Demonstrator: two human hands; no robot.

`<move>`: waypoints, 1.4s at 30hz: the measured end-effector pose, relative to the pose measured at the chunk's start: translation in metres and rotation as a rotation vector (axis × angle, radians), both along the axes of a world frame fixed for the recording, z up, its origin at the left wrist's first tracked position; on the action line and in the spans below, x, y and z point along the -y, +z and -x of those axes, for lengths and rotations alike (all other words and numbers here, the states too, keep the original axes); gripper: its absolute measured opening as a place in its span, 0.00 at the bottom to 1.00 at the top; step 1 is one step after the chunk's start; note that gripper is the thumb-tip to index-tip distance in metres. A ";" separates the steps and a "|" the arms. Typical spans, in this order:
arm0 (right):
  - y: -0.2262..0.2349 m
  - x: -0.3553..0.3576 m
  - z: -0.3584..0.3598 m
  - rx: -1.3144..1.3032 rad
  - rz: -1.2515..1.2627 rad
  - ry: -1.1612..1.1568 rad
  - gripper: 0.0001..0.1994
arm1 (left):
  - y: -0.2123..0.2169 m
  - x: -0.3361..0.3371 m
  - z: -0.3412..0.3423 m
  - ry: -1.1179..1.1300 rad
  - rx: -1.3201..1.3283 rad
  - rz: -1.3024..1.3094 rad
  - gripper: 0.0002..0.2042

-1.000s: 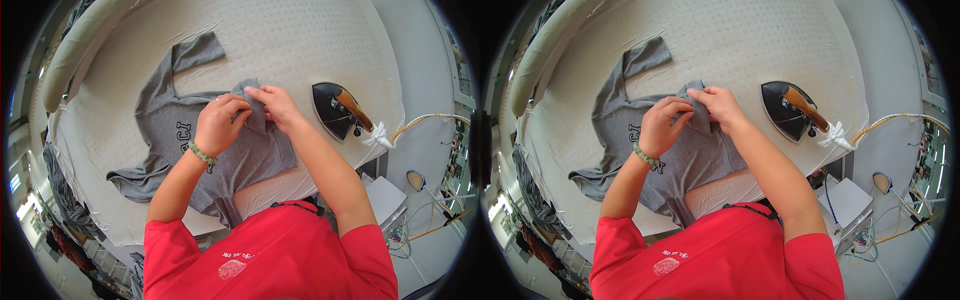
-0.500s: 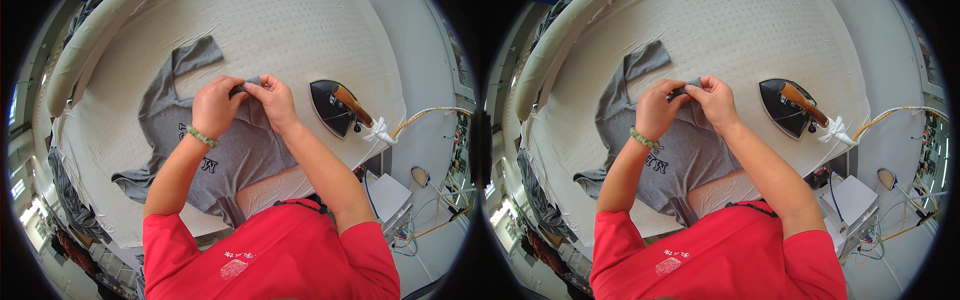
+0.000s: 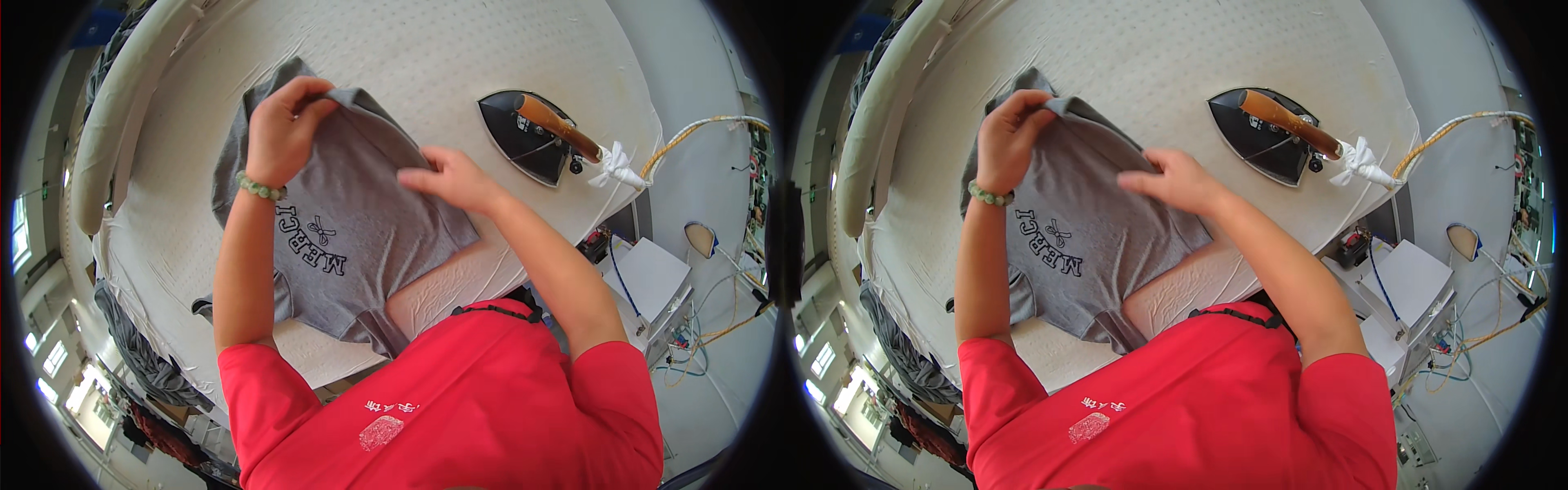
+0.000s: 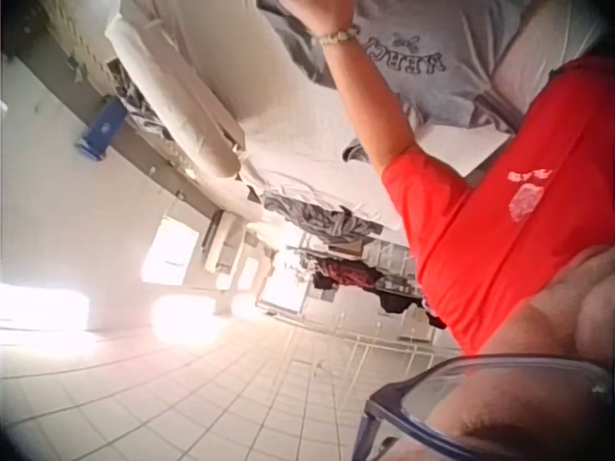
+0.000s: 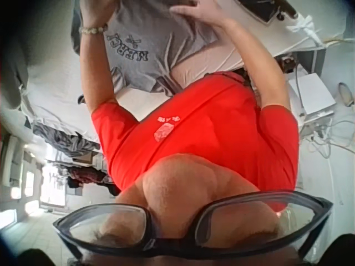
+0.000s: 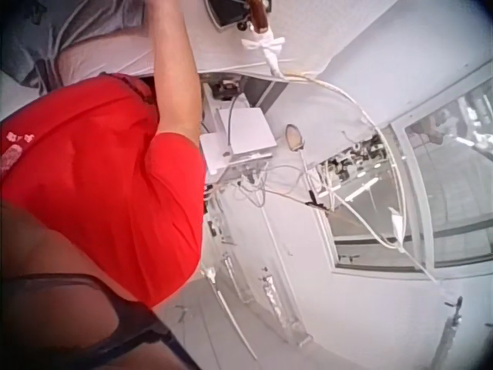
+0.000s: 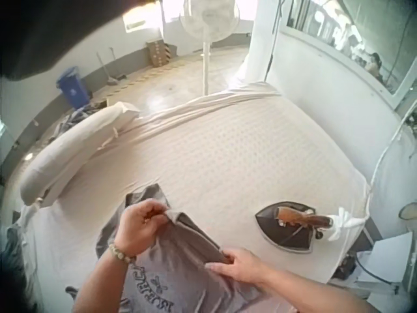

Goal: The person is ironing grey sweatshirts on an industrial ironing table.

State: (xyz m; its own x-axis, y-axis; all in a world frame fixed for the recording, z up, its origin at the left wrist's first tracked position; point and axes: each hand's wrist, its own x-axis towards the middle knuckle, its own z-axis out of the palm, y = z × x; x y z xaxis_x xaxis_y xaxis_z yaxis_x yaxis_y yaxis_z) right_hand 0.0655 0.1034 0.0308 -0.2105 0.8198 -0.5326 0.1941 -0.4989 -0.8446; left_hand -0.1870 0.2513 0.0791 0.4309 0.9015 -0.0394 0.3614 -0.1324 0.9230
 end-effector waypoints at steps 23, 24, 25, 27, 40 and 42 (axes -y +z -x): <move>0.026 0.132 -0.051 0.823 -0.409 0.135 0.14 | -0.078 -0.019 -0.069 0.087 -0.202 -0.113 0.10; 0.023 0.127 -0.056 0.745 -0.288 0.096 0.16 | -0.079 -0.015 -0.074 0.103 -0.266 -0.166 0.09; 0.019 0.123 -0.061 0.665 -0.167 0.057 0.18 | -0.079 -0.012 -0.078 0.119 -0.332 -0.218 0.09; 0.015 0.118 -0.068 0.580 -0.040 0.025 0.20 | -0.080 -0.010 -0.079 0.138 -0.403 -0.262 0.08; 0.003 0.104 -0.100 0.220 0.320 0.141 0.15 | -0.055 -0.020 -0.081 0.049 -0.688 -0.355 0.08; -0.003 0.101 -0.092 0.361 0.234 0.198 0.17 | -0.075 -0.021 -0.083 -0.002 -0.690 -0.459 0.06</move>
